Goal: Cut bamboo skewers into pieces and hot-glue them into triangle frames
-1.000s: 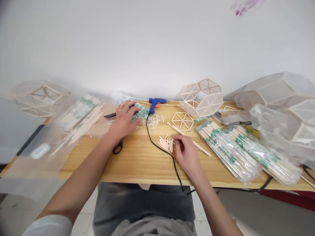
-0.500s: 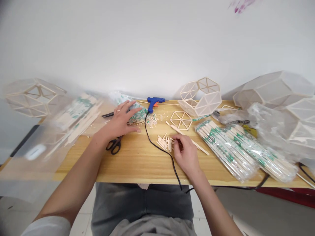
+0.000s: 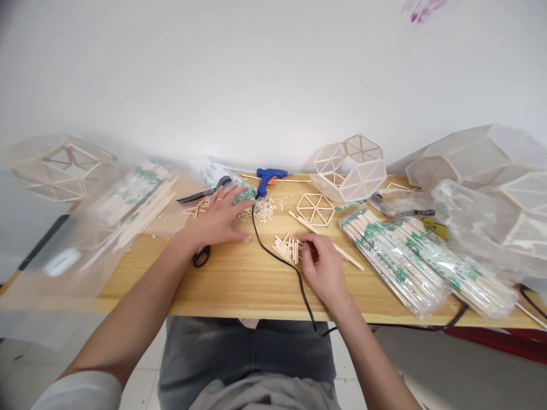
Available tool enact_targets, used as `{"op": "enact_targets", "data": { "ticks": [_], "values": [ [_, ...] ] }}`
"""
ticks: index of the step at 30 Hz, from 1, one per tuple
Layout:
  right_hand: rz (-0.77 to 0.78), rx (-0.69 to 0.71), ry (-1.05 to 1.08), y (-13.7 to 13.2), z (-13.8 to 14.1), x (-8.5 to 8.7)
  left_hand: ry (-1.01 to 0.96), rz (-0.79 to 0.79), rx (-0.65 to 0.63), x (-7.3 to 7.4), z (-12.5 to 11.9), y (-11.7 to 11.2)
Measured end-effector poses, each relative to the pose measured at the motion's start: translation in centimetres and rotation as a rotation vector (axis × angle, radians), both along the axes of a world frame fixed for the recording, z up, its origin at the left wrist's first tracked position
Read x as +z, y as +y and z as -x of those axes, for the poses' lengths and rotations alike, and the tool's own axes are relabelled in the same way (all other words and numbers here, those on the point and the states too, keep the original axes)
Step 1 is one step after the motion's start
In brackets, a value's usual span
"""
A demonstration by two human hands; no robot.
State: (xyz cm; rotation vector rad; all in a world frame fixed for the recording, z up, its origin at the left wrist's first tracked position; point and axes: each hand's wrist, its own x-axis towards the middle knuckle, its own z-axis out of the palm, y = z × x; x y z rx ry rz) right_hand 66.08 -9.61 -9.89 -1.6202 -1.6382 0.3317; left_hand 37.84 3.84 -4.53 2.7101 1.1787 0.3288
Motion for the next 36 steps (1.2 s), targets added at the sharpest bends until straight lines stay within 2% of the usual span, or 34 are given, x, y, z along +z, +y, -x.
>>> {"op": "enact_targets", "data": {
  "ticks": [4, 9, 15, 17, 20, 22, 25, 28, 32, 36],
  "values": [
    [-0.01, 0.009, -0.01, 0.0, 0.0, -0.1, -0.119, -0.196, 0.063, 0.0, 0.1, 0.3],
    [-0.017, 0.014, -0.009, 0.0, 0.1, -0.1, -0.164, -0.224, 0.031, -0.2, -0.3, 0.4],
    [-0.033, 0.023, 0.005, -0.1, 0.1, 0.4, -0.135, -0.068, 0.105, -0.1, -1.2, -0.4],
    [-0.07, 0.029, -0.014, -0.7, 0.2, 0.9, -0.095, -0.011, 0.023, -0.1, -1.6, -0.9],
    [-0.11, 0.022, -0.105, -2.7, 0.6, 1.7, -0.021, 0.063, -0.169, -0.2, -2.7, -1.8],
    [-0.033, 0.044, -0.178, -4.3, 1.1, 1.9, 0.035, 0.116, -0.242, -0.2, -3.3, -2.3],
    [0.06, 0.057, -0.294, -6.0, 1.8, 1.7, 0.1, 0.212, -0.271, -0.1, -3.7, -2.6],
    [0.086, 0.046, -0.357, -6.4, 2.2, 1.4, 0.126, 0.29, -0.255, 0.3, -3.6, -2.6],
    [0.065, 0.027, -0.33, -6.0, 2.1, 2.1, 0.11, 0.296, -0.243, 0.5, -3.5, -2.4],
    [0.114, -0.026, -0.254, -5.5, 0.7, 3.7, 0.025, 0.21, -0.23, -0.1, -3.5, -2.1]
  ]
}}
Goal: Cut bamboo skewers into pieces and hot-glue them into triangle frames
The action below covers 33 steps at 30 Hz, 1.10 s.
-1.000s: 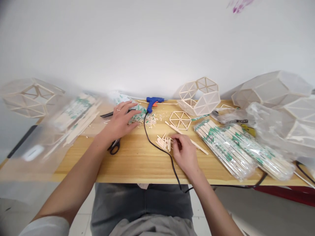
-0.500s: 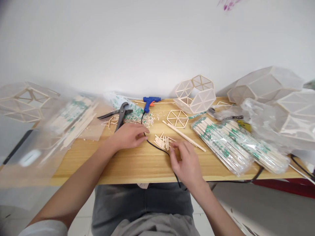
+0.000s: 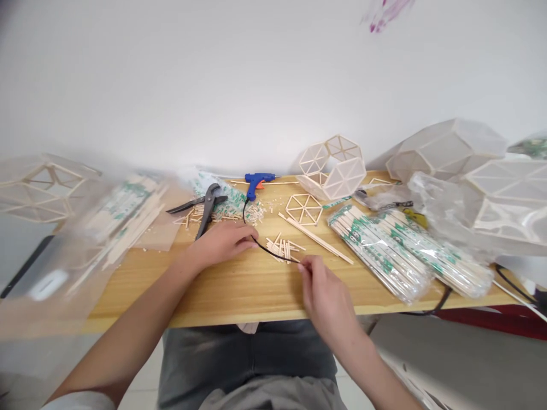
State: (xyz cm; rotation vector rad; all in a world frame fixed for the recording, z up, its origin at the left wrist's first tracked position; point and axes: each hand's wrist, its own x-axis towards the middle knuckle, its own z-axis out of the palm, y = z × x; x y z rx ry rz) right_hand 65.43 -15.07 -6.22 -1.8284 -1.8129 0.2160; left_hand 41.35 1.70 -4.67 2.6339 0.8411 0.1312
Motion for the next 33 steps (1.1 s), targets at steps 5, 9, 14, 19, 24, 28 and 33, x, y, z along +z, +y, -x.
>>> {"op": "enact_targets", "data": {
  "ticks": [5, 9, 14, 19, 24, 28, 33],
  "values": [
    [-0.087, -0.101, -0.105, 0.8, -3.5, 1.9, -0.159, -0.102, 0.18, -1.0, 0.2, 0.2],
    [-0.181, -0.084, -0.194, 1.0, -5.4, 2.3, -0.304, -0.026, 0.455, -0.6, -0.4, 1.2],
    [-0.265, -0.003, -0.208, 1.2, -5.3, 1.9, -0.203, 0.057, 0.685, 1.2, -4.0, 5.2],
    [-0.337, 0.061, -0.171, 1.6, -4.5, 2.6, -0.199, 0.294, 0.812, 1.7, -7.1, 9.1],
    [-0.398, 0.073, -0.181, 2.0, -5.2, 3.6, -0.367, 0.553, 0.84, 1.2, -6.2, 10.0],
    [-0.424, 0.091, -0.205, 2.3, -6.2, 3.9, -0.563, 0.726, 0.83, 2.3, -5.0, 9.0],
    [-0.44, 0.052, -0.224, 2.3, -7.1, 4.5, -0.95, 0.932, 0.762, 4.3, -4.1, 7.3]
  ]
}}
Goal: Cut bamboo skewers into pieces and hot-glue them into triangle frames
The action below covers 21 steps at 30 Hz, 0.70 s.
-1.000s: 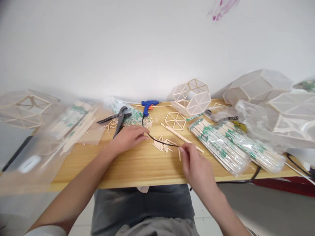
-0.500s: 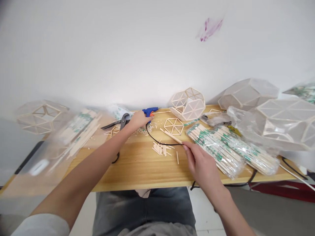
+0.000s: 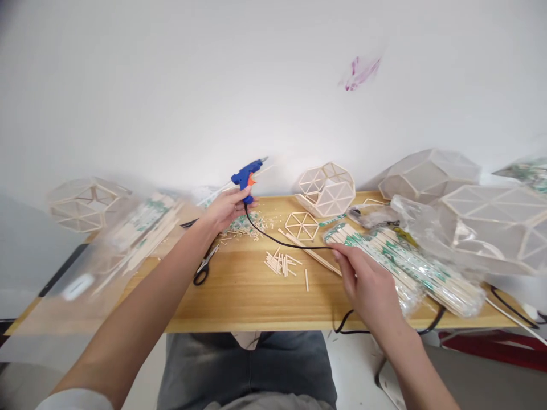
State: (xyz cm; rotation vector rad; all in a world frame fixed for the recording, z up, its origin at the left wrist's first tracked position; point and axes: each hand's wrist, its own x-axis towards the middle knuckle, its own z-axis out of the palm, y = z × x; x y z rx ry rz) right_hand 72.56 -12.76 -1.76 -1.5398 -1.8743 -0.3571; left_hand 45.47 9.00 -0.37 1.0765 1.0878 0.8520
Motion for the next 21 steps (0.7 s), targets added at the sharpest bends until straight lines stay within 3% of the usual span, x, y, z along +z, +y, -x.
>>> {"op": "enact_targets", "data": {
  "ticks": [5, 9, 14, 21],
  "values": [
    [0.039, -0.049, 0.028, -0.4, -0.8, 0.0, -0.252, -0.074, 0.097, 0.5, 1.4, -1.3],
    [0.156, -0.14, 0.087, 0.3, -1.7, -1.0, -0.263, -0.168, 0.189, 0.4, 2.1, -2.7],
    [0.259, -0.147, 0.073, 3.0, -2.6, -2.4, -0.202, -0.411, 0.326, 0.3, 2.0, -4.7],
    [0.36, -0.177, -0.068, 5.6, -2.4, -2.8, -0.115, -0.49, 0.244, 0.1, 1.6, -6.1]
  ]
}}
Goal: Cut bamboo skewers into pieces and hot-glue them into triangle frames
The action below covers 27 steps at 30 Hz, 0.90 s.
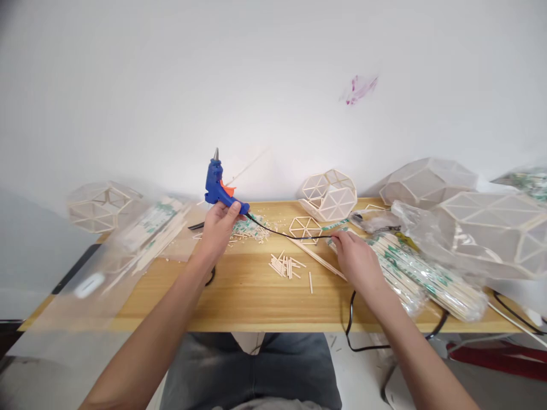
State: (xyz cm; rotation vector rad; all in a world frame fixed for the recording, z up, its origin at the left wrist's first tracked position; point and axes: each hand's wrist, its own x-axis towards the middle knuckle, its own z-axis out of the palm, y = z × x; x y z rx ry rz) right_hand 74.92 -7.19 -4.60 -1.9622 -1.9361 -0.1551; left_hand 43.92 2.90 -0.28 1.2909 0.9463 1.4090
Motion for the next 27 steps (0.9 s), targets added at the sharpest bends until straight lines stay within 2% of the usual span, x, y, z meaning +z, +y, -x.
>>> {"op": "enact_targets", "data": {
  "ticks": [6, 10, 16, 20, 23, 25, 27],
  "values": [
    [0.014, -0.103, -0.13, 0.5, 1.4, 0.1, 0.116, -0.009, -0.106, -1.1, -0.8, -1.4],
    [0.017, -0.088, -0.201, 1.0, 2.1, -0.4, 0.088, 0.004, -0.196, -1.4, -1.2, -2.0],
    [0.036, -0.076, -0.225, 1.7, 2.3, -1.3, 0.1, 0.064, -0.228, -1.5, -1.1, -2.1],
    [0.02, -0.073, -0.229, 2.0, 1.9, -1.2, 0.192, 0.056, -0.122, -0.8, -0.5, -2.0],
    [0.029, -0.042, -0.183, 2.0, 1.4, -0.9, 0.255, 0.0, 0.058, 0.5, -0.3, -1.8],
    [0.027, 0.017, -0.132, 1.6, 1.1, -0.7, 0.204, -0.064, 0.181, 1.5, -0.3, -1.6],
    [0.019, 0.101, -0.091, 0.7, 0.8, -0.5, 0.102, -0.126, 0.249, 2.7, -0.1, -1.2]
  ]
}}
